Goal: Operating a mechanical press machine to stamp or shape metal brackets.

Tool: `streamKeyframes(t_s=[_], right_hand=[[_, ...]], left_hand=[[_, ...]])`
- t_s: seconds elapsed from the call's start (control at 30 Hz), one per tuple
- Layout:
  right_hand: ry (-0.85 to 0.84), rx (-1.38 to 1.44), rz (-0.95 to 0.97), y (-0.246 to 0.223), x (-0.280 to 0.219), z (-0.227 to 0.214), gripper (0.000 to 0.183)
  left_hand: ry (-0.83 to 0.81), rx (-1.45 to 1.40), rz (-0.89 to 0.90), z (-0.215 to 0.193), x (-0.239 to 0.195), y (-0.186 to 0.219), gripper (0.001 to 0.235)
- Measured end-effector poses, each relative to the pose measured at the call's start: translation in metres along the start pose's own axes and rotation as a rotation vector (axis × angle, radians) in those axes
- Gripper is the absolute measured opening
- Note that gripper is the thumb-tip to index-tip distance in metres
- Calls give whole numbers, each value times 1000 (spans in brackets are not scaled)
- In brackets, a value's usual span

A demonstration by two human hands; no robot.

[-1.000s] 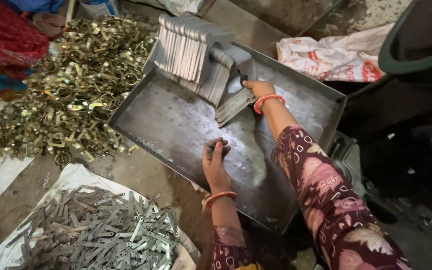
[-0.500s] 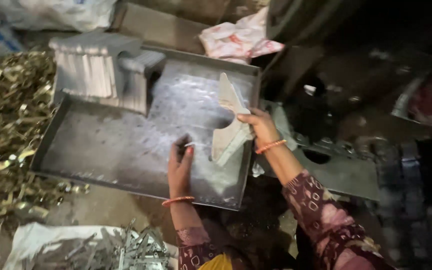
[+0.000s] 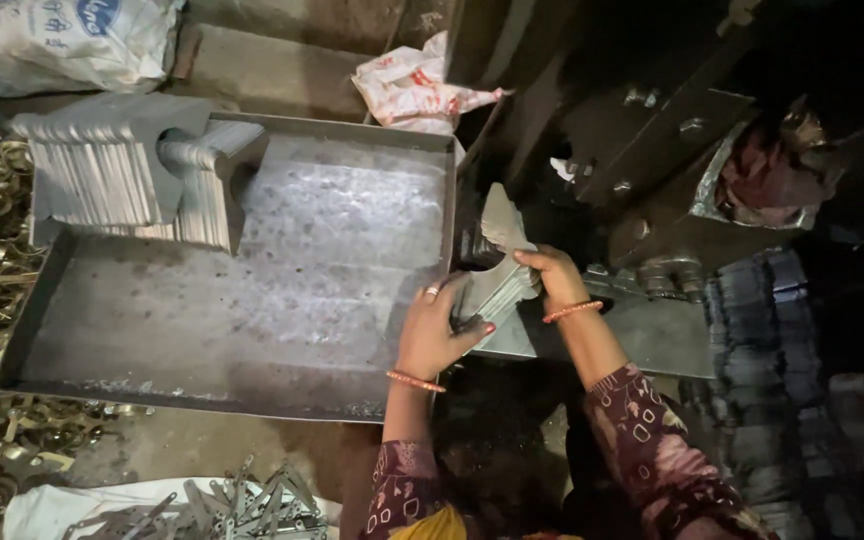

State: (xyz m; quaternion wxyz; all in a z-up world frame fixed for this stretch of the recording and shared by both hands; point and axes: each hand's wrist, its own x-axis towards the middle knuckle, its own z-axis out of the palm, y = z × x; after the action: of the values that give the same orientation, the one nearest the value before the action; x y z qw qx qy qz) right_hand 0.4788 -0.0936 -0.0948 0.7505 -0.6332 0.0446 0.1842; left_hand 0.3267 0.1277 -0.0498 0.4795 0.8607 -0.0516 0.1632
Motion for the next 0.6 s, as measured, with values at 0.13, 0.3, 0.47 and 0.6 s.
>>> streamKeyframes(t_s=[0.13, 0.3, 0.47, 0.6], right_hand=[[-29, -3, 21, -4, 2, 1, 40], [-68, -103, 22, 3, 11, -10, 40], [-107, -214, 4, 14, 21, -24, 42], [-7, -598, -72, -20, -12, 3, 51]], left_hand=[[-2, 42, 39, 6, 11, 10, 86], [0, 144, 20, 24, 12, 6, 88], [-44, 202, 8, 30, 11, 6, 84], [-67, 168, 15, 28, 11, 4, 75]])
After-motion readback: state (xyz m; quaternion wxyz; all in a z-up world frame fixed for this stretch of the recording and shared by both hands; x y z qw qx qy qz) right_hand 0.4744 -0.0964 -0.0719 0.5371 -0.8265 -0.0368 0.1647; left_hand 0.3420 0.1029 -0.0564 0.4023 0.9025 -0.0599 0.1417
